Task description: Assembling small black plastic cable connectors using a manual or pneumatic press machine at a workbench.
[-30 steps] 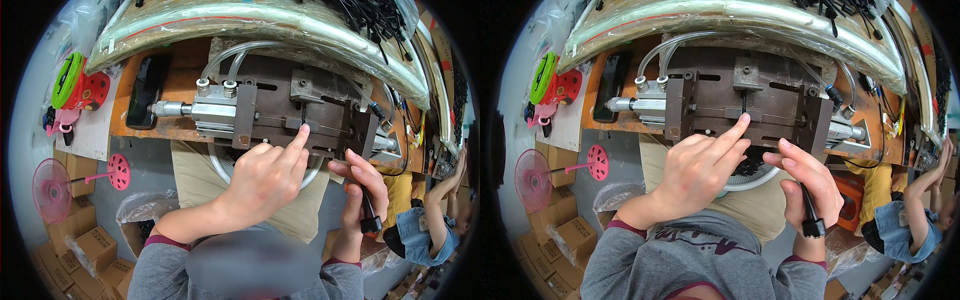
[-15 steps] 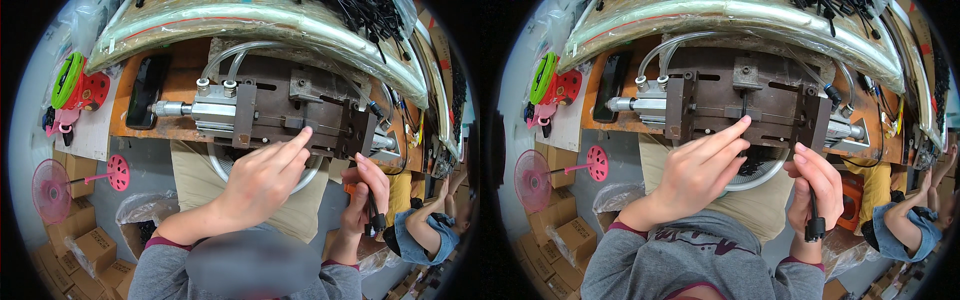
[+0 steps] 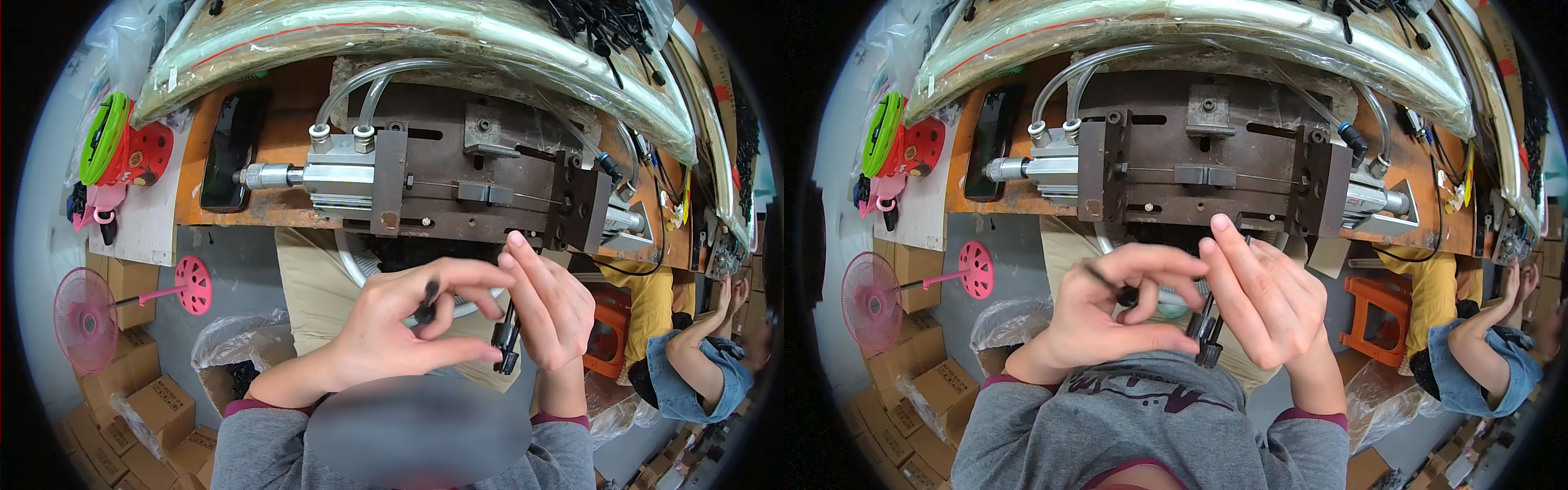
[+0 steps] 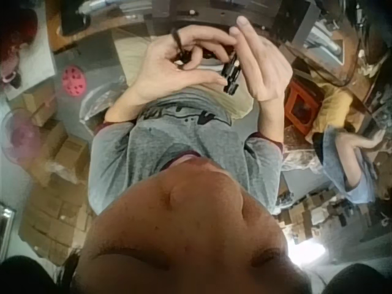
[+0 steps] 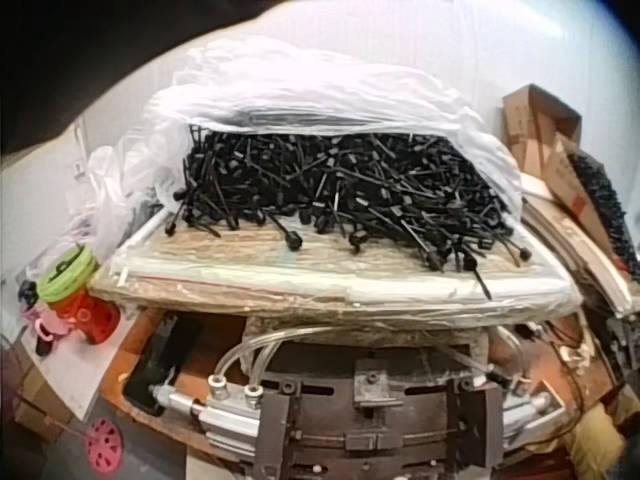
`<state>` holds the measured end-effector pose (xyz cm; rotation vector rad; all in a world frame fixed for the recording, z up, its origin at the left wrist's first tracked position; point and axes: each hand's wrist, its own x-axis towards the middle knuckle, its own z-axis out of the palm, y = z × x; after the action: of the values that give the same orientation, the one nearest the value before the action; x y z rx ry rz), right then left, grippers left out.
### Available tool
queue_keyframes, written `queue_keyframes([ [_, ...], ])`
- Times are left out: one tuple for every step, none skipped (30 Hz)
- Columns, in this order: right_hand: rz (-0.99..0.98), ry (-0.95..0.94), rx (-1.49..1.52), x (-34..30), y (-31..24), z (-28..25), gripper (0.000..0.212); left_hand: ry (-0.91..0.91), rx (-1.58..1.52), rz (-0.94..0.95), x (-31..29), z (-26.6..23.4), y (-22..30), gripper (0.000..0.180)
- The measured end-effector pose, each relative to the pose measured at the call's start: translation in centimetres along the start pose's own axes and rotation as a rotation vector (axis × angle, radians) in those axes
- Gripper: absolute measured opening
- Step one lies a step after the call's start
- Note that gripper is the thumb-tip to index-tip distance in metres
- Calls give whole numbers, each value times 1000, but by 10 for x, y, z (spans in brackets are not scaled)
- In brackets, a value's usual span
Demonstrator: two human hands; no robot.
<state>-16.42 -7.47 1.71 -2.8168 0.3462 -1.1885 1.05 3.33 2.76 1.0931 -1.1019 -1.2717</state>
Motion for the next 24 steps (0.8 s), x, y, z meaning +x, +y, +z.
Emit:
queue_keyframes([
  [-9, -2, -6, 0, 1, 1, 35, 17, 80, 75, -1, 0, 1, 52],
  [-16, -6, -13, 0, 3, 2, 36, 31, 158, 149, -1, 0, 2, 48],
  [-22, -9, -20, 0, 4, 2, 36, 46, 236, 223, -1, 1, 3, 44],
  [18, 6, -22, -1, 5, 1, 36, 87, 220, 184, -1, 4, 5, 37],
  [56, 23, -20, -2, 5, 0, 35, 113, 326, 262, 1, 4, 3, 37],
  [113, 52, -33, -3, 4, -1, 36, 139, 433, 341, 3, 2, -2, 38],
  [197, 95, 1, -9, 5, 0, 31, 164, 540, 419, 4, 2, -7, 38],
  [294, 125, 62, -10, 3, -3, 26, 229, 664, 402, 4, 6, -12, 35],
  [391, 154, 124, -10, 1, -6, 21, 220, 784, 416, 6, 7, -14, 34],
  [423, 147, 203, -16, 5, -9, 26, 211, 905, 429, 10, 6, -15, 33],
  [436, 171, 283, -16, 3, -10, 36, 199, 1025, 443, 13, 6, -17, 31],
  [448, 194, 364, -14, 0, -11, 47, 181, 1126, 452, 14, 5, -24, 29],
  [460, 218, 445, -13, -2, -12, 57, 176, 1184, 443, 16, 6, -23, 29],
  [425, 104, 375, -19, 2, -19, 91, 172, 1240, 431, 17, 8, -22, 28],
  [470, 151, 448, -23, -2, -20, 93, 168, 1295, 418, 18, 9, -20, 28],
  [514, 198, 520, -23, -7, -21, 96, 171, 1298, 414, 20, 10, -19, 28],
  [548, 248, 579, -24, -9, -20, 97, 173, 1305, 411, 23, 9, -18, 28],
  [582, 299, 638, -25, -11, -19, 98, 175, 1311, 408, 25, 9, -18, 28],
  [612, 354, 697, -26, -13, -19, 99, 170, 1322, 407, 26, 9, -19, 28],
  [603, 422, 749, -25, -12, -15, 97, 166, 1331, 407, 27, 9, -20, 28],
  [652, 501, 748, -21, -15, -14, 86, 160, 1341, 407, 28, 9, -20, 28],
  [697, 583, 746, -18, -18, -12, 76, 154, 1341, 396, 28, 9, -20, 27],
  [645, 473, 682, -23, -14, -18, 72, 153, 1341, 383, 28, 9, -18, 27],
  [594, 366, 613, -31, -5, -27, 68, 148, 1340, 372, 28, 9, -17, 27],
])
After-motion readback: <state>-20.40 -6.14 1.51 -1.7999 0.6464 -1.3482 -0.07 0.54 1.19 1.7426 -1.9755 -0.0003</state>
